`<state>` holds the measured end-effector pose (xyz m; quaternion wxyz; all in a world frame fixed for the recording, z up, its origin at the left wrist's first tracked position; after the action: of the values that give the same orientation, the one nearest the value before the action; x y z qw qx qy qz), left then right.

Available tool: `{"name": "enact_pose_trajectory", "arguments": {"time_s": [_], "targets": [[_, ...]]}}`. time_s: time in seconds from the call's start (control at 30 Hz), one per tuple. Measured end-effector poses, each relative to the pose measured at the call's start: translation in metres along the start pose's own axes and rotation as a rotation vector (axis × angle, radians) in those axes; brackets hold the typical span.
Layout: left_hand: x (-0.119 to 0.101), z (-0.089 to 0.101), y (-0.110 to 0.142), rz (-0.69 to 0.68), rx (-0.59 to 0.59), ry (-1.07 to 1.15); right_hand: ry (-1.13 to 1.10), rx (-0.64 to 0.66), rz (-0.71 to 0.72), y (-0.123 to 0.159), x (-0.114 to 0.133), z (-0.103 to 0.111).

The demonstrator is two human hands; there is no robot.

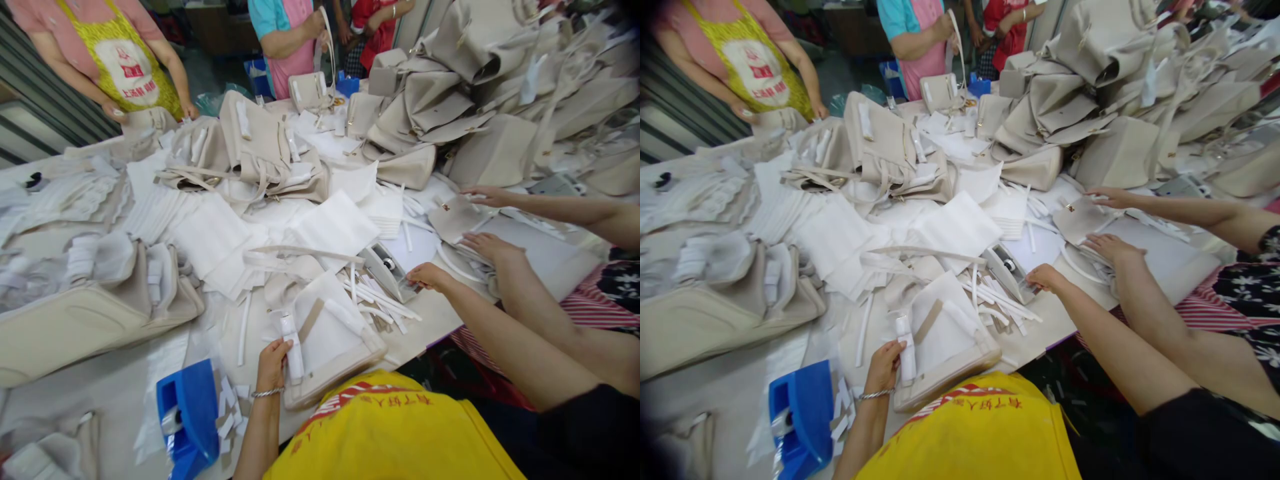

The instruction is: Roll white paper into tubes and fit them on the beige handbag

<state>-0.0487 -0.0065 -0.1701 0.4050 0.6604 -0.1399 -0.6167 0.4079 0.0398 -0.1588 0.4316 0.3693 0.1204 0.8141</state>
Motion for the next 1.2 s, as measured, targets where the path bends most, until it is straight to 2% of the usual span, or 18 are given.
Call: {"name": "enact_pose_trajectory", "arguments": {"time_s": [0.17,0.27,0.37,0.47,0.6,0.7,0.8,0.87,0.9,0.97,1.03,1.1,1.2], "targets": [[0.001,0.000,-0.003,-0.024,-0.004,-0.002,-0.084,0.038,-0.003,0.000,-0.004,0.000],[0.002,0.001,-0.007,-0.033,-0.019,-0.002,-0.286,0.103,0.039,0.008,-0.013,0.012],[0.004,0.001,-0.010,-0.031,-0.013,-0.001,-0.469,0.150,0.046,0.021,-0.031,0.025],[0.004,0.000,-0.010,-0.028,-0.004,0.010,-0.492,0.167,0.013,0.033,-0.057,0.029],[0.005,0.000,-0.011,-0.033,0.001,0.008,-0.442,0.133,0.004,0.033,-0.084,0.014],[0.007,0.001,-0.014,-0.044,0.004,0.000,-0.335,0.046,0.090,0.018,-0.089,0.004],[0.006,0.001,-0.015,-0.044,-0.001,-0.007,-0.038,-0.155,0.262,0.003,-0.092,0.013],[0.004,0.002,-0.011,-0.057,-0.007,-0.008,0.145,-0.272,0.346,0.003,-0.094,0.026],[0.002,0.001,-0.008,-0.069,0.000,-0.012,0.188,-0.286,0.363,0.008,-0.093,0.030],[0.000,0.000,-0.002,-0.093,0.030,-0.027,0.172,-0.231,0.384,0.024,-0.081,0.029],[0.001,0.000,-0.001,-0.103,0.022,-0.029,0.036,-0.071,0.427,0.053,-0.048,0.010],[0.005,0.002,-0.004,-0.101,-0.010,-0.022,-0.077,0.185,0.492,0.097,0.000,-0.029],[0.011,0.006,-0.009,-0.091,-0.040,-0.008,-0.089,0.529,0.658,0.173,0.069,-0.105]]}}
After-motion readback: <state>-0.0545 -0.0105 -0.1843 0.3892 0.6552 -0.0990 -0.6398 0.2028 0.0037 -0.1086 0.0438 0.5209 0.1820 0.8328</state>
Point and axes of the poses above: each hand's wrist, its own y-axis away from the middle knuckle, its own z-axis out of the back of the hand, x = y × z, the point moved 5 cm from there along -y, towards the middle knuckle, and after that the axes turned 15 degrees about -x, right-handed, at the moved point
